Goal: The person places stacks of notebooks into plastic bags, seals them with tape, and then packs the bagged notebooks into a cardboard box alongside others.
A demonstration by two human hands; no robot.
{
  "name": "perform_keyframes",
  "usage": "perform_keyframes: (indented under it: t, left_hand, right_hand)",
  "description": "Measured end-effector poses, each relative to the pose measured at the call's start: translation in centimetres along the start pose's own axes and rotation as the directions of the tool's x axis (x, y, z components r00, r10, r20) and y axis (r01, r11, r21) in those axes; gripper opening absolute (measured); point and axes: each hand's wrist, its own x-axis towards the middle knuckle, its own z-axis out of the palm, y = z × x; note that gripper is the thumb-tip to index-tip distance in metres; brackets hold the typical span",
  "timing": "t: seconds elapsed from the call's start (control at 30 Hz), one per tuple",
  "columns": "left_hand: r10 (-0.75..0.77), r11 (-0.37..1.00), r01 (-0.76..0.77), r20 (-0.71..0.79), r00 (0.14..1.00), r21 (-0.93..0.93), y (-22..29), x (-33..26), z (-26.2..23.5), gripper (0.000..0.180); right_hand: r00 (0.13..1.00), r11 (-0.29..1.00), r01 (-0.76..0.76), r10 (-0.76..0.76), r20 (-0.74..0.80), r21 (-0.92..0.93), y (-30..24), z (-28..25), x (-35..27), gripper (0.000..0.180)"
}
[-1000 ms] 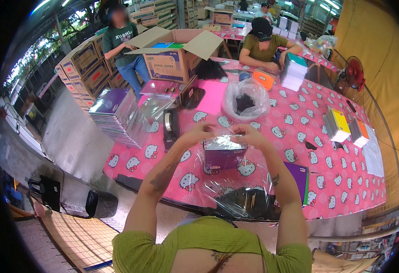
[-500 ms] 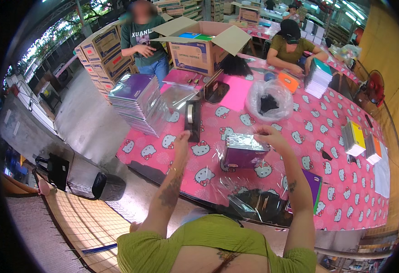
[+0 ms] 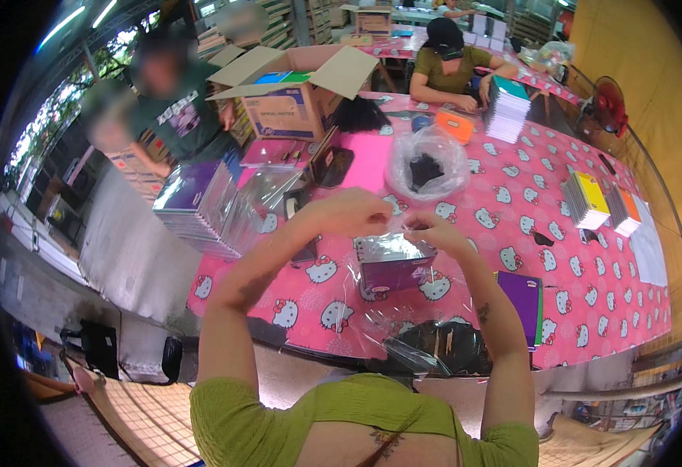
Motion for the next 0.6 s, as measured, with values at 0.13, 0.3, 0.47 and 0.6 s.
perform_keyframes:
  t: [0.13, 0.3, 0.47, 0.6]
  left_hand:
    - [-0.020, 0.999, 0.004, 0.487, 0.873, 0.035, -5.7, 7.4, 1.7, 0.034]
    - [-0.009, 0.392, 0.435, 0.470, 0.883, -0.810, -13.3, 3.2, 15.2, 0.038]
    - [-0.322, 0.459, 0.452, 0.331, 0.887, -0.765, -10.8, 0.6, 13.2, 0.042]
    - [-0.108, 0.964, 0.168, -0.277, 0.955, 0.205, 0.6, 1.9, 9.3, 0.062]
  right_hand:
    - [0.999, 1.000, -0.003, 0.003, 0.044, -0.003, -0.1, -0.6, 0.0, 0.032]
    - [0.999, 0.996, -0.025, 0.028, 0.025, -0.090, -1.3, -0.2, -0.6, 0.050]
    - [0.978, 0.984, 0.086, -0.113, -0.174, -0.158, 0.5, 2.0, -1.5, 0.056]
    - [0.766, 0.848, 0.376, -0.058, -0.640, 0.373, 5.2, 2.9, -2.6, 0.037]
